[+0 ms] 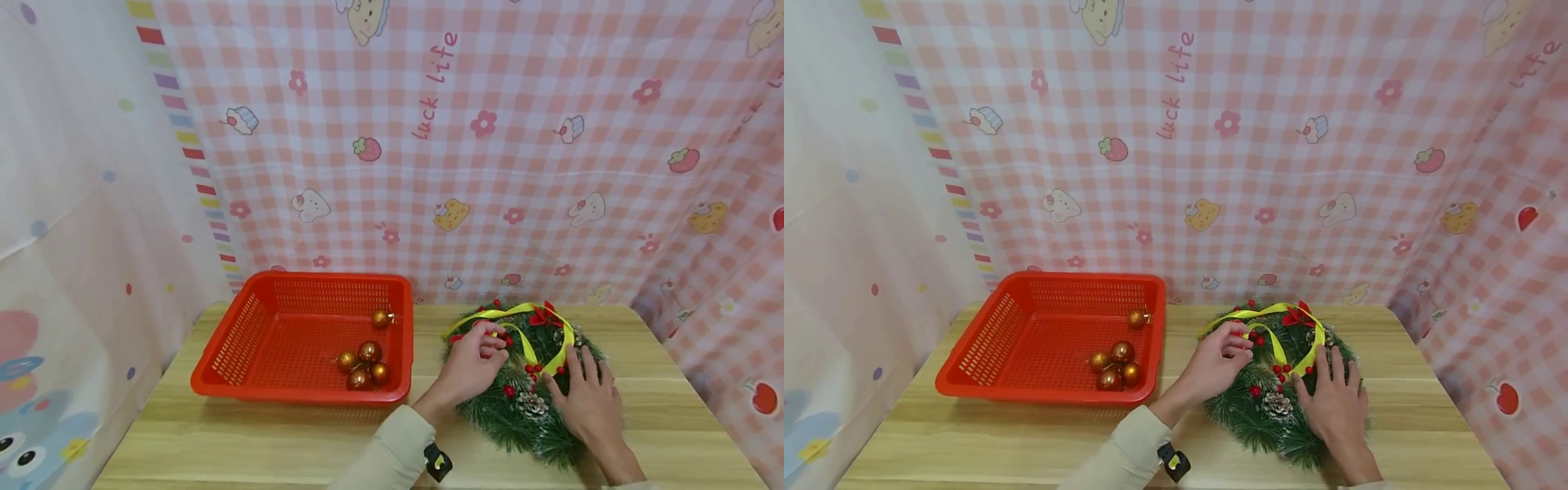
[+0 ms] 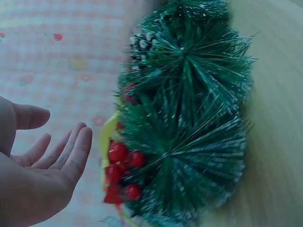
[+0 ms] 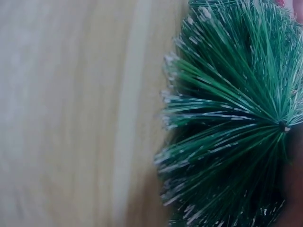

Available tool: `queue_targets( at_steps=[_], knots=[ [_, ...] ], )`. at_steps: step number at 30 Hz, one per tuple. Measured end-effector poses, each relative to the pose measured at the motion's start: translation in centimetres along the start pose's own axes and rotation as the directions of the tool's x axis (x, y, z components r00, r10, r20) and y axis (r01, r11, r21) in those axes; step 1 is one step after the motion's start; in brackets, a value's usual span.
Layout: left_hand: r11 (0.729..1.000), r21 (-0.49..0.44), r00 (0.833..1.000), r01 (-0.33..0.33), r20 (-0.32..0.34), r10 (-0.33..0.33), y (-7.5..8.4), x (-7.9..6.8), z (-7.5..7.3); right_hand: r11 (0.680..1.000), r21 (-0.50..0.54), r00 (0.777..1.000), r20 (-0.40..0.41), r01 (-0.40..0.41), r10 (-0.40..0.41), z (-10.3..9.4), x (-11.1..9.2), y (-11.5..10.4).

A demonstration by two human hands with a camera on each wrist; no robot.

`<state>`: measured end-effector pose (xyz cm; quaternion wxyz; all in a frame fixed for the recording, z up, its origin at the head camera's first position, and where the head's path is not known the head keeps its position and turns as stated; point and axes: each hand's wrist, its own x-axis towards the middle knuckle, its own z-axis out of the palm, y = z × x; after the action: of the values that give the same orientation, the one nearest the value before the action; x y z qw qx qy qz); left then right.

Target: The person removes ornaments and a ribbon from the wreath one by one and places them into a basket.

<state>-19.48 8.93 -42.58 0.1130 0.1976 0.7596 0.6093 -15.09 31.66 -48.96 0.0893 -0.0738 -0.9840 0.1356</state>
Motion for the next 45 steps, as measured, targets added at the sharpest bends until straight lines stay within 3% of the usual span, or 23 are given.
queue_targets(
  at_steps=[11,27,32,37,45],
  knots=[
    [0.993,-0.043,0.994,0.113,0.016,-0.112,-1.0,1.9,1.3,1.000,-0.020,1.000,0.001,-0.003,0.003,0.3,-0.5,-0.8],
    [0.976,0.068,0.975,0.207,0.068,-0.211,-0.8,3.5,3.2,1.000,-0.016,0.999,-0.048,-0.009,0.008,0.3,-1.0,-1.9],
    [0.972,0.061,0.972,0.228,0.049,-0.231,-0.6,3.5,3.4,1.000,-0.013,0.999,-0.038,-0.015,0.015,0.2,-1.0,-1.8],
    [0.978,-0.021,0.978,0.208,0.008,-0.208,-0.6,3.3,3.5,0.999,-0.014,0.999,-0.019,-0.031,0.031,0.2,-0.9,-1.6],
    [0.985,-0.134,0.986,0.104,-0.112,-0.120,-0.9,3.4,4.0,0.999,-0.013,0.999,-0.039,-0.036,0.036,0.2,-0.7,-1.2]
  ],
)
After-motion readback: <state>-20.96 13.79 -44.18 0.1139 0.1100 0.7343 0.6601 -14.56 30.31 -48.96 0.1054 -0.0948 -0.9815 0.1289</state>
